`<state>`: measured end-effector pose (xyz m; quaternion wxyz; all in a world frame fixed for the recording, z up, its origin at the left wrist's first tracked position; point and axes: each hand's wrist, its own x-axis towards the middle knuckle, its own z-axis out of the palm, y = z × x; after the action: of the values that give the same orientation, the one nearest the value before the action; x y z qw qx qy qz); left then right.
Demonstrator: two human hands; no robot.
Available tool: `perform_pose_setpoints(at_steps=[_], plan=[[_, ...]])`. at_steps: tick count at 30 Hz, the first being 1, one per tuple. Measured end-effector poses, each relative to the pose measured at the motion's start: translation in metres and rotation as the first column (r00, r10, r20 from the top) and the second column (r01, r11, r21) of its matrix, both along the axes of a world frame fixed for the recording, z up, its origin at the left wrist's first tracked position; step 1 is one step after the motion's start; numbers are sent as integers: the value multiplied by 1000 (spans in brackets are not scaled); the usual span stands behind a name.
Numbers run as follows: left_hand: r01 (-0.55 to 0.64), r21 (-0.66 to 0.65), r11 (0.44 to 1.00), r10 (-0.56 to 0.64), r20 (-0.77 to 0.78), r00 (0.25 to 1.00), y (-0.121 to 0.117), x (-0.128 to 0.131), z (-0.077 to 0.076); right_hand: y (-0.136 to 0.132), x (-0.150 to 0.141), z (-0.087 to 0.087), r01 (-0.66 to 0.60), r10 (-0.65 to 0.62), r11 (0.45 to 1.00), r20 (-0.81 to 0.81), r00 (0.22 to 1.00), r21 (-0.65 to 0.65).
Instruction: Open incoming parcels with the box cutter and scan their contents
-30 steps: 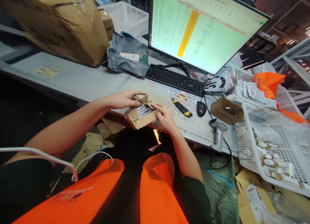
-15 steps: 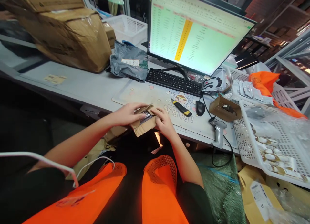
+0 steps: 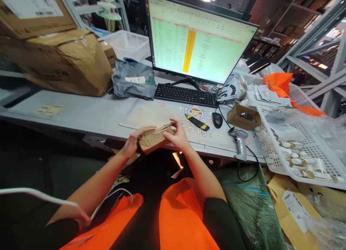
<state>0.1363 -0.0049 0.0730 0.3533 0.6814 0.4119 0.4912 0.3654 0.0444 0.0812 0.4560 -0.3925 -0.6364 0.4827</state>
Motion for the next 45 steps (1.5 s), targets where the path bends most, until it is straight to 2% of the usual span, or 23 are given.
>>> perform_pose_setpoints(at_steps=[4, 7, 10, 12, 14, 18, 21, 25, 29, 32, 36, 39, 42, 45], plan=[[-57, -55, 997, 48, -149, 988, -7, 3, 9, 0, -3, 1, -91, 86, 991, -53, 995, -100], [-80, -70, 994, 69, -156, 985, -8, 6, 12, -2, -4, 3, -164, 154, 977, -86, 984, -134], [-74, -67, 995, 63, -145, 987, -4, 4, 13, -1, -9, 1, -145, 134, 984, -102, 986, -107], [-73, -32, 997, 64, -211, 975, -3, 1, 15, -1, -13, -2, -98, 93, 993, -82, 992, -62], [-74, 45, 996, 86, -382, 920, -5, -1, 19, -1, -16, -6, -53, 54, 998, -28, 998, 23], [14, 200, 980, 137, -721, 680, -8, 6, 30, -3, -16, -7, -4, -57, 959, 205, 977, 285], [87, 171, 981, 97, -833, 545, 6, 19, 40, -4, -12, 1, -59, -171, 887, 442, 881, 459], [158, 24, 987, -51, -891, 451, 33, 30, 49, -7, -6, 24, -235, -309, 788, 695, 649, 569], [168, 90, 982, 15, -914, 406, 38, 27, 42, -12, -2, 50, -417, -399, 706, 808, 434, 573], [167, 138, 976, 70, -930, 361, 33, 26, 37, -17, -1, 58, -502, -413, 674, 840, 352, 542], [161, 62, 985, 15, -961, 276, 33, 31, 41, -17, -5, 54, -546, -381, 678, 871, 311, 492], [161, -17, 987, -61, -959, 275, 35, 34, 50, -16, -11, 53, -546, -311, 708, 891, 330, 449], [133, -65, 989, -103, -949, 299, 33, 38, 59, -20, -8, 52, -491, -181, 787, 901, 393, 372], [88, -77, 993, -104, -925, 366, 27, 41, 65, -24, 14, 40, -397, -48, 873, 859, 510, 284]])
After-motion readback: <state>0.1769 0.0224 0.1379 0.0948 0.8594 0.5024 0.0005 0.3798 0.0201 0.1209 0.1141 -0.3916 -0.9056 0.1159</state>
